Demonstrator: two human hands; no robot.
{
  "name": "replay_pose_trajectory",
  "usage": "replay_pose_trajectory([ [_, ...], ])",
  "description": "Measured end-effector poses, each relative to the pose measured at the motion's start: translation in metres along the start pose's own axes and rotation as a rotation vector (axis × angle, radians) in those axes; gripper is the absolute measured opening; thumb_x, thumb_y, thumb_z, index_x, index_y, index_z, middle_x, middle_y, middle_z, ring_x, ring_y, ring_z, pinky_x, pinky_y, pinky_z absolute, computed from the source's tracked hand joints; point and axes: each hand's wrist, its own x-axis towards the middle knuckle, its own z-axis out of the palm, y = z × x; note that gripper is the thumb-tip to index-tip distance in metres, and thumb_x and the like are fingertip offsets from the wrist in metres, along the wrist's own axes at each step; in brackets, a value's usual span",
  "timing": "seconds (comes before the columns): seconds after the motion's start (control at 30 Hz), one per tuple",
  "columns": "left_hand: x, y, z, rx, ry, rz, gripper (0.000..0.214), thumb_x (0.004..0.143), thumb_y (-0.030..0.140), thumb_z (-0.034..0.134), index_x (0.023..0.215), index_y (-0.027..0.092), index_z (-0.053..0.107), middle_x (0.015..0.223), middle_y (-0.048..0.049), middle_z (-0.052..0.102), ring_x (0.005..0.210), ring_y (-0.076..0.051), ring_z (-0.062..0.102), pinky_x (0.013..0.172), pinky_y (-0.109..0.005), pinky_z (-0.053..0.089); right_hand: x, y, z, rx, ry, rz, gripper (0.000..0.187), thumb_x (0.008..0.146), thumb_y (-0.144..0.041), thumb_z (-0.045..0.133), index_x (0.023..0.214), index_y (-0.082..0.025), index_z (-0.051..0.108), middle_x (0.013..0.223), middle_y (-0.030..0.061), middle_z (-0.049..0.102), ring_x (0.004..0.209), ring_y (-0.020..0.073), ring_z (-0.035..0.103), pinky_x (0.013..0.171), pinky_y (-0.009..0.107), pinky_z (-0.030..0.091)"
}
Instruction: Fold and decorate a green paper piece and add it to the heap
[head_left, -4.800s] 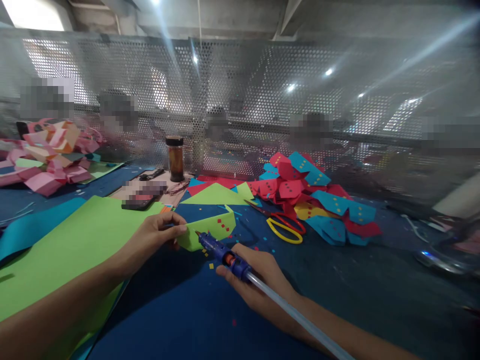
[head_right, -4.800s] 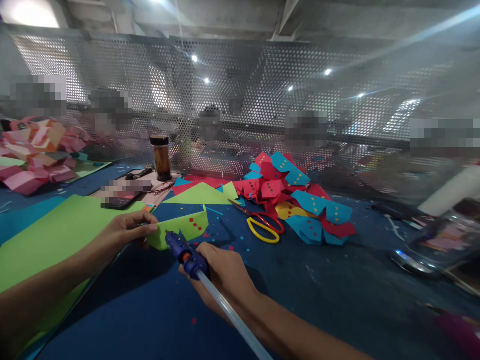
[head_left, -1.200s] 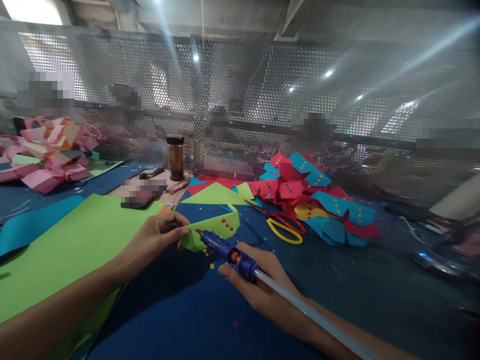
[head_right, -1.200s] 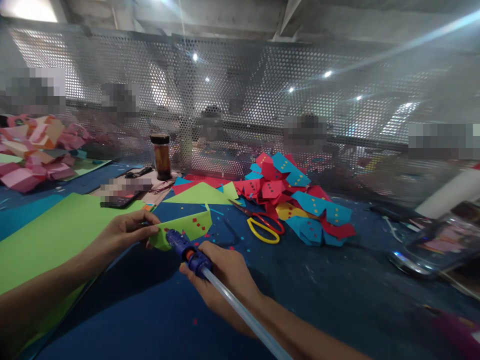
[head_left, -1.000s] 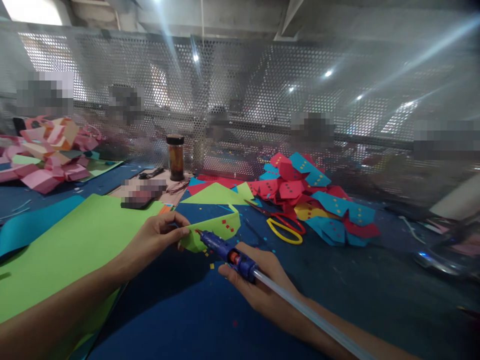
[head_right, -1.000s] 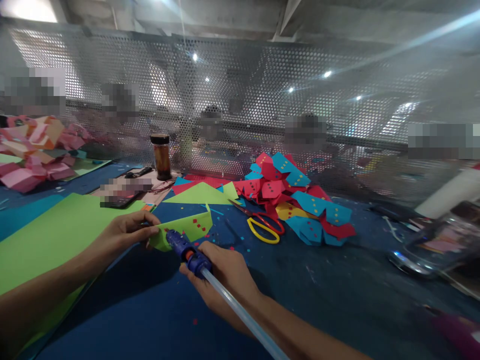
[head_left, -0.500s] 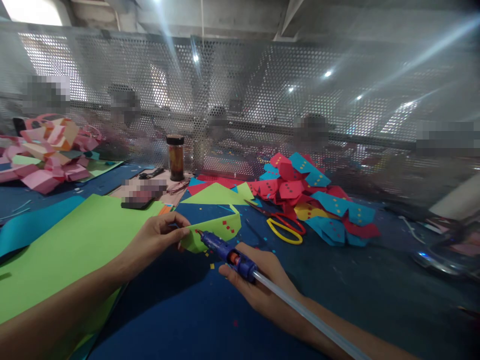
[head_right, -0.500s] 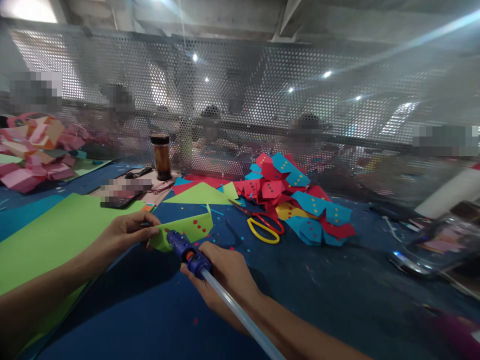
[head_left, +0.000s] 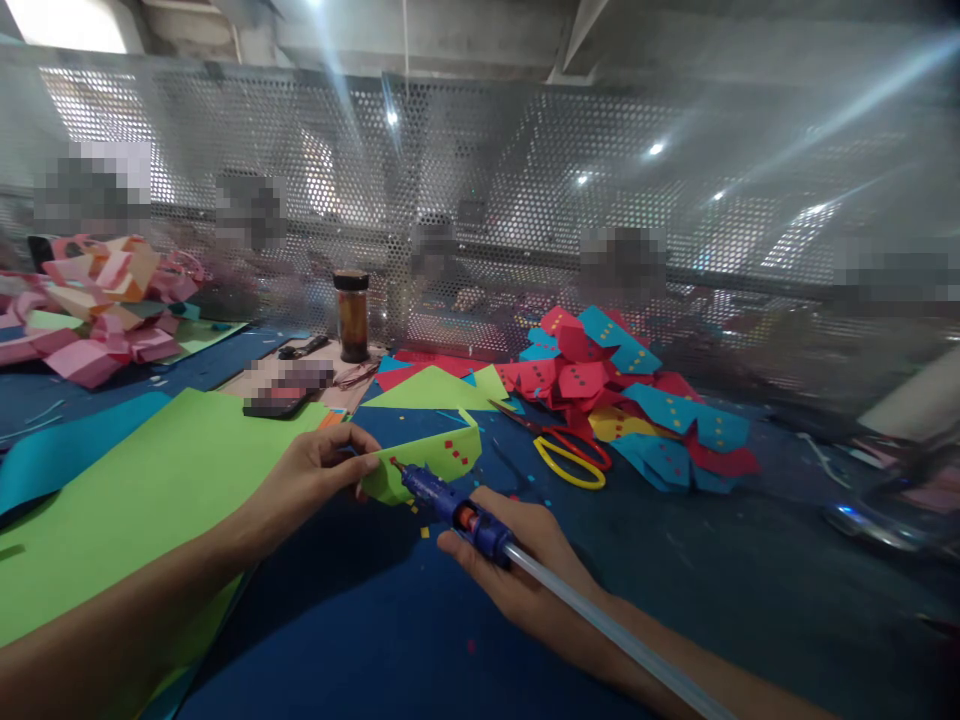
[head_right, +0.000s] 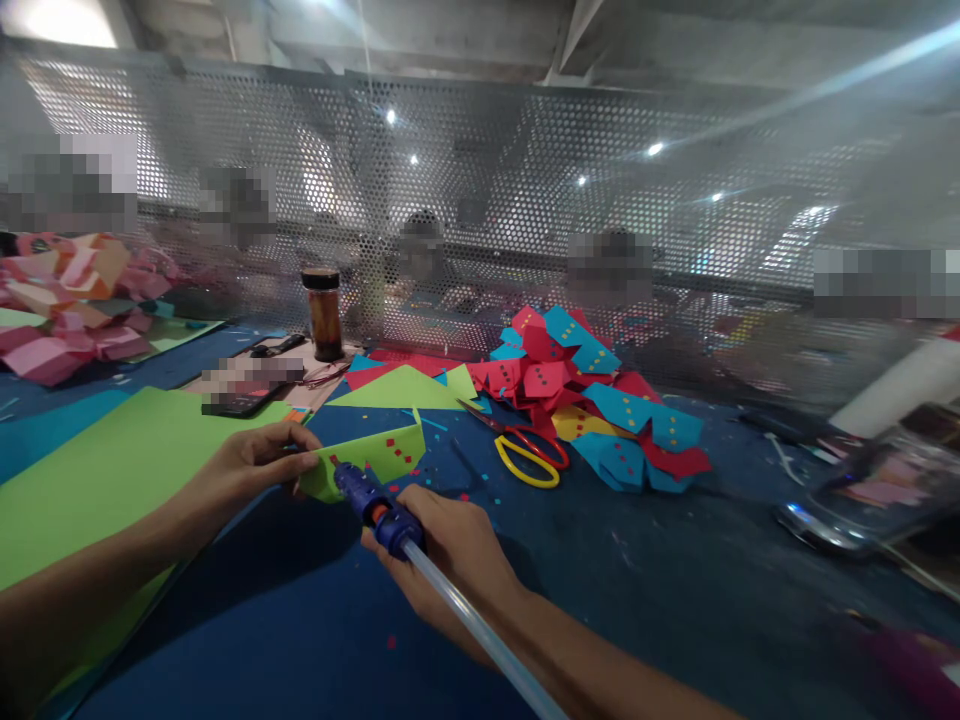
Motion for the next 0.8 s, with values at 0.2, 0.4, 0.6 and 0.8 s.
replay_pose_trajectory([
  [0.2, 0.0002, 0.0052, -0.0001, 0.039, 0.052, -0.005, 0.023, 0.077, 0.039, 0.068, 0.080, 0.017, 0.063, 0.066, 0.0015, 0.062, 0.058, -0.013, 0.057, 0.057, -0.025, 0.045, -0.0004, -0.0010, -0.0007, 0.009, 0.001, 0.004, 0.027, 0.087, -0.037, 0.056, 0.068, -0.020, 0.047, 0.062, -0.0024, 0.053, 0.054, 0.0100, 0.044, 0.050, 0.022, 0.032],
  [0.4, 0.0004, 0.0038, -0.0020, 0.043, 0.035, 0.015, 0.021, 0.080, 0.039, 0.067, 0.081, 0.018, 0.063, 0.068, 0.0014, 0.062, 0.060, -0.013, 0.056, 0.059, -0.025, 0.045, -0.0005, 0.0038, 0.0009, 0.022, -0.014, -0.004, 0.029, 0.088, -0.039, 0.055, 0.067, -0.020, 0.045, 0.063, -0.0026, 0.053, 0.054, 0.0100, 0.044, 0.048, 0.022, 0.031],
  [0.6, -0.0005, 0.0044, -0.0023, 0.061, 0.024, 0.019, 0.021, 0.081, 0.039, 0.065, 0.082, 0.018, 0.062, 0.070, 0.0007, 0.062, 0.061, -0.013, 0.056, 0.060, -0.026, 0.044, -0.0006, 0.0060, 0.0025, -0.005, -0.019, 0.017, 0.031, 0.088, -0.042, 0.054, 0.067, -0.021, 0.044, 0.061, -0.0031, 0.051, 0.052, 0.0097, 0.041, 0.049, 0.023, 0.031],
  [0.8, 0.0000, 0.0032, -0.0026, 0.045, 0.017, 0.002, 0.021, 0.080, 0.039, 0.066, 0.083, 0.018, 0.061, 0.070, 0.0016, 0.060, 0.061, -0.012, 0.056, 0.059, -0.026, 0.045, 0.0000, 0.0029, 0.0007, -0.023, -0.024, 0.017, 0.031, 0.088, -0.040, 0.054, 0.067, -0.021, 0.043, 0.060, -0.0033, 0.050, 0.050, 0.0094, 0.039, 0.048, 0.022, 0.030],
])
